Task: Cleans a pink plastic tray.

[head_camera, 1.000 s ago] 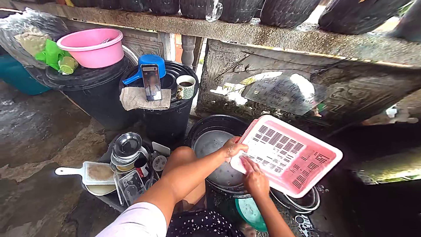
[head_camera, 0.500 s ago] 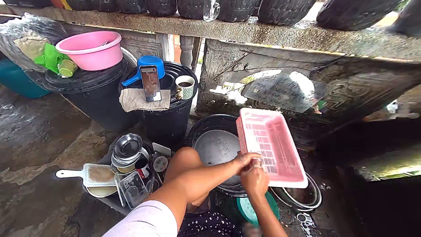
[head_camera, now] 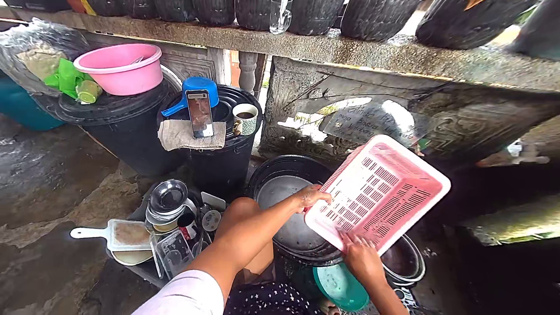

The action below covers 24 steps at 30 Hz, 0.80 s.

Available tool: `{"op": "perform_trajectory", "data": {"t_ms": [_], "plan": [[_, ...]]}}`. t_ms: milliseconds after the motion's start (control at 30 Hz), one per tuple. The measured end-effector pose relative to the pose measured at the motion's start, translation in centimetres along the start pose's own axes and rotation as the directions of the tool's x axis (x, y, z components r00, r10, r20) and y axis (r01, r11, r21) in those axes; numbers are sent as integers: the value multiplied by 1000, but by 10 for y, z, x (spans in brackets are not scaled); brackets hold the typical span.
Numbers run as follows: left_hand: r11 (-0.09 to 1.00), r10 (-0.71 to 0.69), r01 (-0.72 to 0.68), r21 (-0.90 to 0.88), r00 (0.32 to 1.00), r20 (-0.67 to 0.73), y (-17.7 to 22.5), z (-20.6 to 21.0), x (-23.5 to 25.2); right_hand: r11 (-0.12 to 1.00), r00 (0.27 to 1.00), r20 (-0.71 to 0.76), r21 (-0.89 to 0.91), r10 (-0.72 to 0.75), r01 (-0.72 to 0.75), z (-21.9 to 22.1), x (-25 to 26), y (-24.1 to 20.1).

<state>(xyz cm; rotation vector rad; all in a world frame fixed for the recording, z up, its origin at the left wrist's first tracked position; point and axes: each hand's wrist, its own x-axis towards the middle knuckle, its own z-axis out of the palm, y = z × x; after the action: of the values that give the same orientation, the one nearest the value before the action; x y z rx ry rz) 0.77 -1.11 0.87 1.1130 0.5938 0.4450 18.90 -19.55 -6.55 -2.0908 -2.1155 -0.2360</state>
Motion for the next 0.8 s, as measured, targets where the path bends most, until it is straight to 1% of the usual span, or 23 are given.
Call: {"op": "perform_trajectory", "data": {"t_ms": [33, 100, 167, 200, 233, 300, 367, 400, 433, 467, 500, 533, 567, 600, 633, 667, 700, 733, 767, 800], "plan": [[1000, -7, 7, -20, 1000, 20, 5, -3, -1, 1000, 997, -77, 2, -20, 20, -4, -3, 12], [985, -7, 7, -172, 1000, 2, 6, 4, 2, 1000, 972, -233, -19, -15, 11, -21, 5, 20], [921, -21, -7, -390, 997, -68, -3, 22, 1, 997, 946, -316, -9, 71, -78, -35, 20, 4], [896, 5, -38, -442, 997, -77, -13, 32, 3, 990, 931, -341, 11, 135, -139, -39, 29, -11], [892, 36, -71, -446, 995, -88, -23, 42, 3, 978, 912, -355, 37, 204, -204, -42, 39, -29], [903, 92, -133, -408, 989, -117, -38, 58, -1, 943, 880, -339, 143, 332, -300, -44, 58, -70], [909, 147, -183, -375, 982, -121, -46, 54, 0, 907, 872, -275, 246, 404, -342, -40, 66, -100], [916, 167, -199, -348, 979, -121, -45, 46, 2, 898, 884, -233, 283, 405, -337, -36, 66, -106], [927, 166, -196, -319, 979, -119, -42, 38, 1, 912, 908, -216, 288, 358, -291, -30, 62, -104], [935, 165, -195, -298, 979, -121, -39, 33, 0, 945, 935, -237, 257, 264, -202, -20, 57, -96], [937, 170, -199, -286, 978, -121, -36, 30, -1, 978, 950, -283, 193, 135, -81, -9, 50, -80], [939, 185, -211, -272, 976, -119, -35, 28, -2, 991, 947, -320, 128, 1, 42, 0, 44, -60], [941, 205, -227, -253, 972, -110, -34, 26, -2, 989, 941, -327, 84, -88, 122, 4, 38, -37], [942, 224, -240, -233, 970, -95, -31, 25, -3, 990, 947, -303, 59, -104, 128, 6, 32, -14], [943, 236, -250, -219, 968, -87, -27, 23, -5, 997, 962, -265, 30, -57, 67, 4, 25, 8], [943, 249, -261, -206, 965, -83, -23, 21, -7, 999, 978, -204, 2, 44, -45, 1, 19, 27], [940, 265, -277, -199, 961, -85, -19, 17, -7, 982, 975, -118, -12, 187, -189, -3, 16, 40], [936, 276, -290, -202, 957, -93, -17, 15, -6, 946, 946, -43, -31, 322, -323, -5, 16, 47], [930, 279, -297, -218, 954, -110, -17, 15, -4, 911, 911, 7, -29, 412, -411, -6, 19, 44], [924, 272, -298, -238, 953, -135, -19, 18, -3, 887, 886, 43, -3, 461, -461, -8, 25, 31]]}}
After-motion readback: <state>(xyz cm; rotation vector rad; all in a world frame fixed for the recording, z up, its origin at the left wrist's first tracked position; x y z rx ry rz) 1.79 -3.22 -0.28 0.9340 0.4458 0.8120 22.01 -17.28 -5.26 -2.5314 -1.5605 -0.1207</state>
